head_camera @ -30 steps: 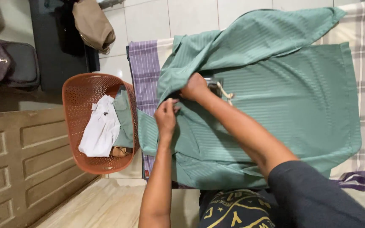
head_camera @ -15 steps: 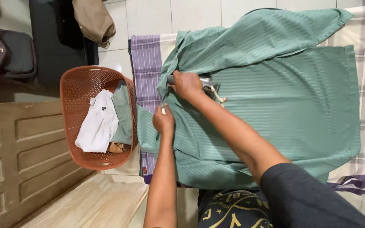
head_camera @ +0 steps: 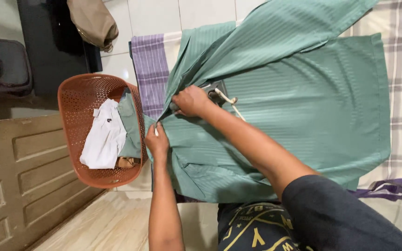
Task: Ironing a green shirt on a flat surface.
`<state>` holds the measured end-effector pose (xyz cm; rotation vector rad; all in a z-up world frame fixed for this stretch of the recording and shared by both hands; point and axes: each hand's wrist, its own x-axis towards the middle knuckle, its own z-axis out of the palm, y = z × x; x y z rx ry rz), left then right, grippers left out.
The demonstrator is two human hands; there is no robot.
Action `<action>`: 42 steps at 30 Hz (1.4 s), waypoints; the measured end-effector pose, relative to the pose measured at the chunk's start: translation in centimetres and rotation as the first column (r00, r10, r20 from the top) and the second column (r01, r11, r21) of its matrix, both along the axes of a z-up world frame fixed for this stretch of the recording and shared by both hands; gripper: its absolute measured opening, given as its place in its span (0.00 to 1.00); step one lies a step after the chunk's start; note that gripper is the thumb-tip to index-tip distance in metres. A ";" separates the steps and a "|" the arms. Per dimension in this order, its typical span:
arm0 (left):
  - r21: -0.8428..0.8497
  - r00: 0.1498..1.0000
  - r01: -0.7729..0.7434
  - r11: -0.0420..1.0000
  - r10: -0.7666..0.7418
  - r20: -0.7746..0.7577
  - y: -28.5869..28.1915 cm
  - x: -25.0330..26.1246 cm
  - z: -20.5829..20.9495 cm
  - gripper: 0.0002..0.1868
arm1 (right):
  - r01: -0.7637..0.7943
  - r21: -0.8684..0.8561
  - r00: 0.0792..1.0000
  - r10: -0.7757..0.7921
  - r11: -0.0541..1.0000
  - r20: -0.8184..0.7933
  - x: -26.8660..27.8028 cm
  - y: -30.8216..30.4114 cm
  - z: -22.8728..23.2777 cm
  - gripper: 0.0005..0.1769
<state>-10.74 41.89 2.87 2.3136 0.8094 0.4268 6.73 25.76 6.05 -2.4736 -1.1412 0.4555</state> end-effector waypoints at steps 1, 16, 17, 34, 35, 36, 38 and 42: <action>0.000 1.000 0.000 1.000 0.000 0.006 0.1 -0.1 0.0 0.16 | 0.000 0.000 1.000 0.000 1.000 0.006 0.0 0.1 -0.2 0.26; 0.192 0.974 0.105 0.976 -0.062 -0.216 1.3 -1.3 -1.7 0.20 | 0.045 -0.117 0.999 -0.041 0.992 0.032 -1.4 -2.8 -3.0 0.28; 0.194 0.954 0.106 0.975 -0.045 -0.297 1.3 -1.0 -1.5 0.18 | 0.064 -0.120 0.998 -0.061 0.991 0.028 -1.0 -4.4 -2.8 0.29; 0.406 0.965 0.168 0.898 -0.065 -0.255 1.1 5.3 -3.3 0.19 | 0.301 -0.253 0.953 -0.297 0.919 0.054 2.4 -27.8 3.5 0.28; 0.413 0.978 0.136 0.900 -0.056 -0.199 1.0 5.3 -2.7 0.18 | 0.264 -0.303 0.963 -0.266 0.916 0.033 2.3 -26.9 3.7 0.29; 0.418 0.989 0.101 0.903 -0.044 -0.143 0.8 5.2 -2.1 0.16 | 0.221 -0.351 0.973 -0.232 0.910 0.010 2.3 -26.1 3.9 0.29; 0.407 0.991 0.091 0.909 -0.042 -0.129 1.1 5.2 -2.2 0.16 | 0.204 -0.360 0.976 -0.217 0.910 0.005 1.7 -23.1 4.3 0.30; 0.442 0.996 0.065 0.895 -0.033 -0.081 2.3 4.5 -2.8 0.16 | 0.164 -0.275 0.986 -0.161 0.947 0.031 0.6 -16.1 2.6 0.30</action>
